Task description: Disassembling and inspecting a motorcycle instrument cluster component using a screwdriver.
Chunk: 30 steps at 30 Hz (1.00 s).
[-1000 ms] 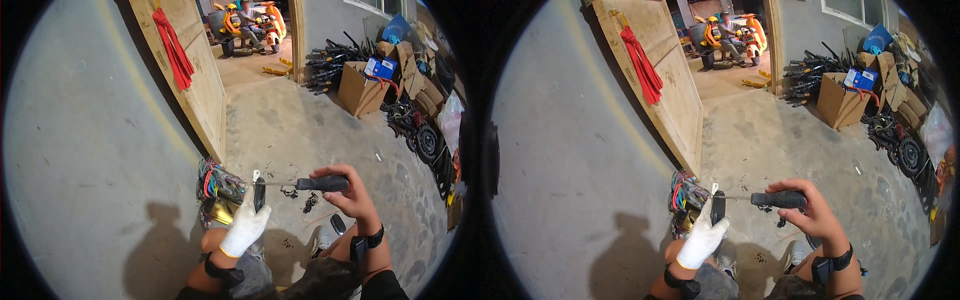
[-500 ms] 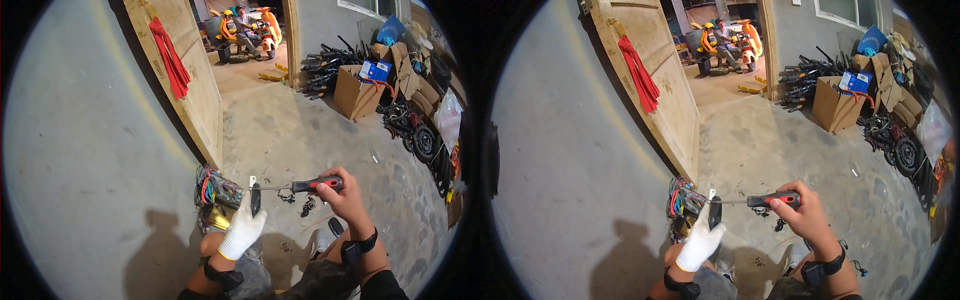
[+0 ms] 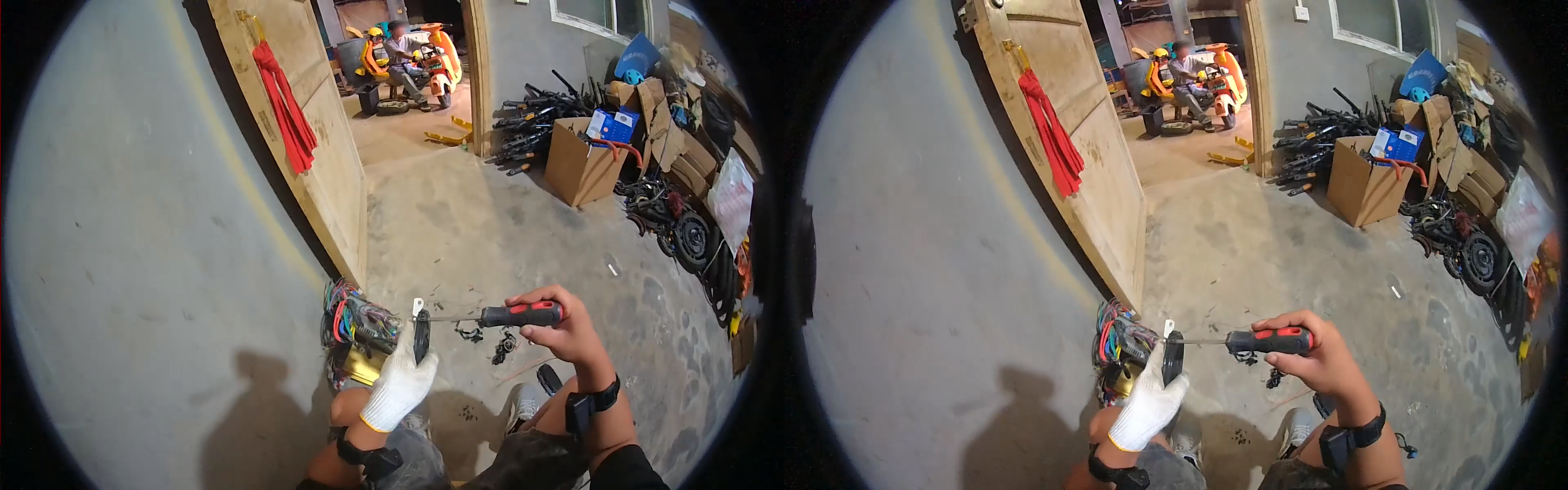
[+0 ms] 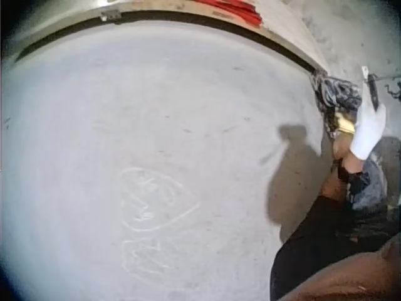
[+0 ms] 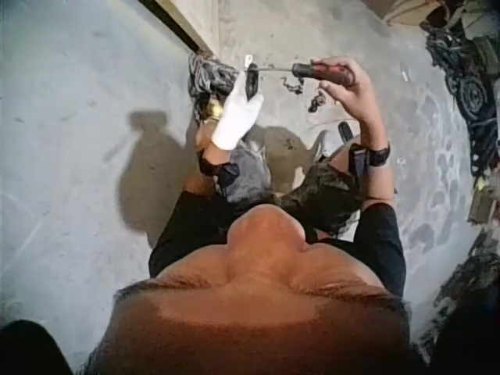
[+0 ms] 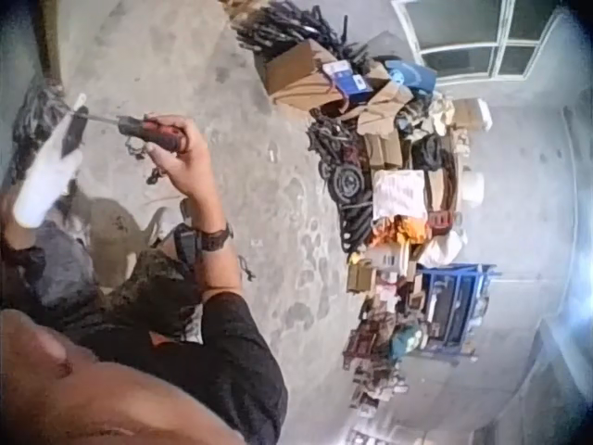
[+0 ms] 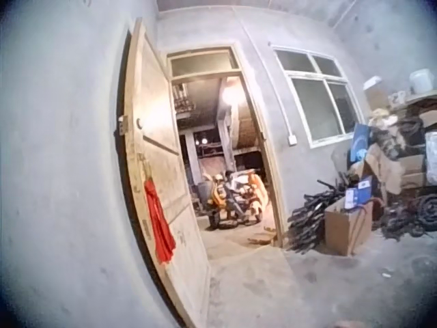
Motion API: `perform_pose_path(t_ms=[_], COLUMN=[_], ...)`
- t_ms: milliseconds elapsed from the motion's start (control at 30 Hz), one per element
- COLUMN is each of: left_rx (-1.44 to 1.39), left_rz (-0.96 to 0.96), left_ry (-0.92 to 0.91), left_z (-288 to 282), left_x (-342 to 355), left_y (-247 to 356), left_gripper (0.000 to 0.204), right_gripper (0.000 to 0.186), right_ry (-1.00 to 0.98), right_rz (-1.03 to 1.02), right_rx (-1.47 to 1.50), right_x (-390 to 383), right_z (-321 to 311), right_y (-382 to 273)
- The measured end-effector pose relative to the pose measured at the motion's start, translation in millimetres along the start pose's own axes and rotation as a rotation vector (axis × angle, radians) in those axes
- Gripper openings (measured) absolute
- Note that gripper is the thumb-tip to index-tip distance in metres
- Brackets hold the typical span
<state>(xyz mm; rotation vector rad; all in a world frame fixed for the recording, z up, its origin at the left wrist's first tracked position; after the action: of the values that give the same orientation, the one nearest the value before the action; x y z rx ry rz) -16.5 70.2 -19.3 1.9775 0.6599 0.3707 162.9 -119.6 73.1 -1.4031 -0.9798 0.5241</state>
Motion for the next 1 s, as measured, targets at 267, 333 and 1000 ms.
perform_pose_path(t_ms=[267,333,1000], left_rx=[0.084,0.061,0.139], left_rz=[0.048,-0.062,-0.063], left_ry=[0.061,0.004,-0.008], left_z=[-3,3,14], left_x=[3,8,17], left_y=[-3,-16,-1], left_gripper=[0.073,0.073,0.072], right_gripper=[0.030,0.038,0.031], right_ry=[0.105,0.077,0.093], right_rz=[0.194,0.107,0.071], right_rx=[-0.062,-0.024,0.000], right_x=[1,5,9], right_z=[-5,-3,-28], right_y=[12,21,27])
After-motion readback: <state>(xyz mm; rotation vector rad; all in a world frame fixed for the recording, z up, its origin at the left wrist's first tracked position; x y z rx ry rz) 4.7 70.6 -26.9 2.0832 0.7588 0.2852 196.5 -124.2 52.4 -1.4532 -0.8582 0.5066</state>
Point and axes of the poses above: each hand's wrist, its own x-axis towards the middle knuckle, its own z-axis out of the palm, y = z × x, the point moved 6 cm from there along x, towards the middle knuckle, and after that the axes turned 1 degree about -y, right-handed, at the moved point
